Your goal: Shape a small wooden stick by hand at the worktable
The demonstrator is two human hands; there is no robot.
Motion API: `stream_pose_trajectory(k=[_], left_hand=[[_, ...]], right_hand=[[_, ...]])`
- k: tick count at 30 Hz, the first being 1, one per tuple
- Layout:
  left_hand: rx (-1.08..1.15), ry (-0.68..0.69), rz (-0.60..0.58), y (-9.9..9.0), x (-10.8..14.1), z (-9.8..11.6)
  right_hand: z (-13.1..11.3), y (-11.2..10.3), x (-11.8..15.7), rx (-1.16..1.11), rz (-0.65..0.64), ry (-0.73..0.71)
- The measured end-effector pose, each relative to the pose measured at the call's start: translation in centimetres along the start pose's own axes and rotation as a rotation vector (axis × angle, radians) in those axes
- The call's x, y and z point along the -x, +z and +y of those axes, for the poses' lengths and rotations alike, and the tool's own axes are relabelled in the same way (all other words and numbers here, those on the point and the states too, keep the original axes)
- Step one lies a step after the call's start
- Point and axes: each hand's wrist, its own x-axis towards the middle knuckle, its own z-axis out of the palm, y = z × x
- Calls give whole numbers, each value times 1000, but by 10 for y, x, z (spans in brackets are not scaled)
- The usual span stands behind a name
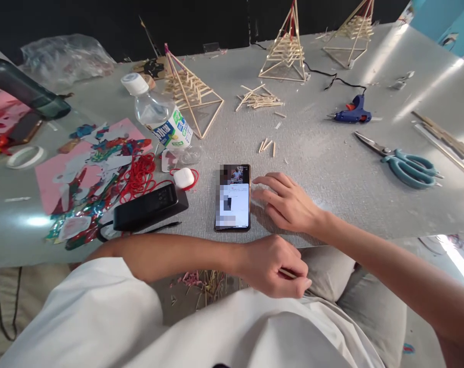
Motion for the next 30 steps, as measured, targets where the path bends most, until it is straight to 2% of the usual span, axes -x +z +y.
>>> stream_pose_trajectory(k=[8,14,17,24,26,30], left_hand=[[20,-68,14,2,-1,2],[96,-47,10,-1,0,-1],[133,-44,1,-2,1,-2],[229,-165,-71,-10,-1,0],[214,-173,-63,-10,-2,1],[181,-168,-39,-7,-2,2]], right_hand=[[9,17,-39,-78,23,-125],[4,13,-33,-93,57,-80],[2,15,-31,-46,47,-142],[1,18,-35,-43,-18,-230],[0,19,-35,-5,-17,-203],[-1,20,-35,90,-10,-21]])
